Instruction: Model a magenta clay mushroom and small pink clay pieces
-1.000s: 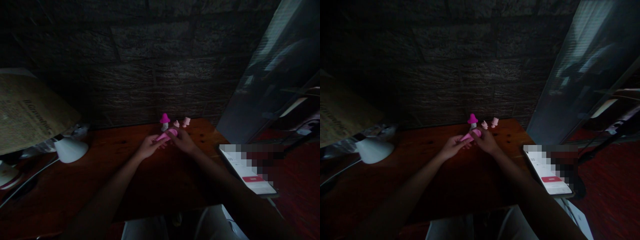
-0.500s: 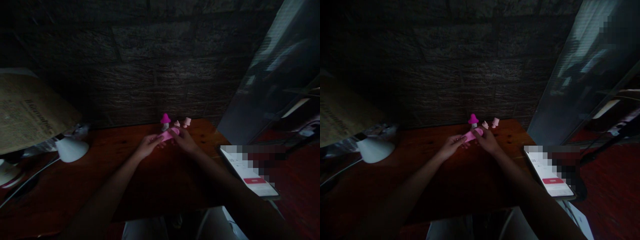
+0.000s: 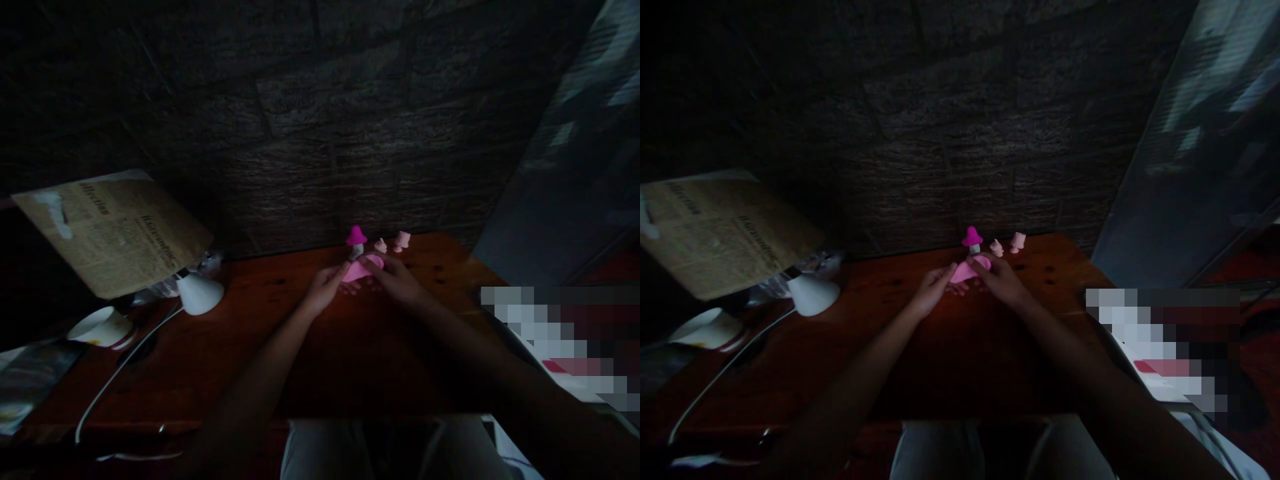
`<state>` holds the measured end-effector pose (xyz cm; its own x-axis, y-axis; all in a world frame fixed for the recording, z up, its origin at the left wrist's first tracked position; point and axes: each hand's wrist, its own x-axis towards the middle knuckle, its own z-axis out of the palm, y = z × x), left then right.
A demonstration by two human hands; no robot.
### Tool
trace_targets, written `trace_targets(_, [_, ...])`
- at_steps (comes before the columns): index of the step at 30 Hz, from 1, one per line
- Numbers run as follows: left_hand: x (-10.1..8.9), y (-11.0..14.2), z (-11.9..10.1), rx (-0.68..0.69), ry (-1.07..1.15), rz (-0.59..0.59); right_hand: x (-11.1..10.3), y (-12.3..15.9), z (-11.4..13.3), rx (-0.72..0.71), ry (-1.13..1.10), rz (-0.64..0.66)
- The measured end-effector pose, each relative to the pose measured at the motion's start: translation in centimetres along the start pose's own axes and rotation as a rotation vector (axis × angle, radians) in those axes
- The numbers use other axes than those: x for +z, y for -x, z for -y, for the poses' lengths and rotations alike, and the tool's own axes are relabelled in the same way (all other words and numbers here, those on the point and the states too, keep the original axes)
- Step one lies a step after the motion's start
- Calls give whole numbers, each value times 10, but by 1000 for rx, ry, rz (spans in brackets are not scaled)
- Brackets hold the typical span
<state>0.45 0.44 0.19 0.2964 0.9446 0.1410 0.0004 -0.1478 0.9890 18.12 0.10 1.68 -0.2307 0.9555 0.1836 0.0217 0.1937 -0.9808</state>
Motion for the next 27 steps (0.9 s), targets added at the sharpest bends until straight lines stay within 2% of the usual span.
trace_targets(4, [-3, 0, 0, 81, -33, -46, 2, 1, -3, -10, -41, 12])
trace_targets(7, [-5, 1, -3, 98, -38, -64, 3, 2, -1, 78, -104, 39])
trace_targets(10, [-6, 0, -3, 116, -54, -20, 4, 1, 2, 179, -127, 76])
trace_targets(12, [-6, -1, -2, 124, -63, 12, 5, 1, 4, 217, -136, 56])
trace_targets(16, [-5, -4, 5, 111, -35, 26, 8, 0, 4, 215, -169, -14])
trace_targets(20, [-1, -6, 10, 38, -2, 34, 9, 1, 1, 215, -114, 46])
trace_targets(24, [-2, -9, 11, 25, 50, -45, 8, 3, 0, 186, -128, 105])
trace_targets(27, [-3, -11, 12, 44, 89, -90, 7, 2, 0, 194, -131, 61])
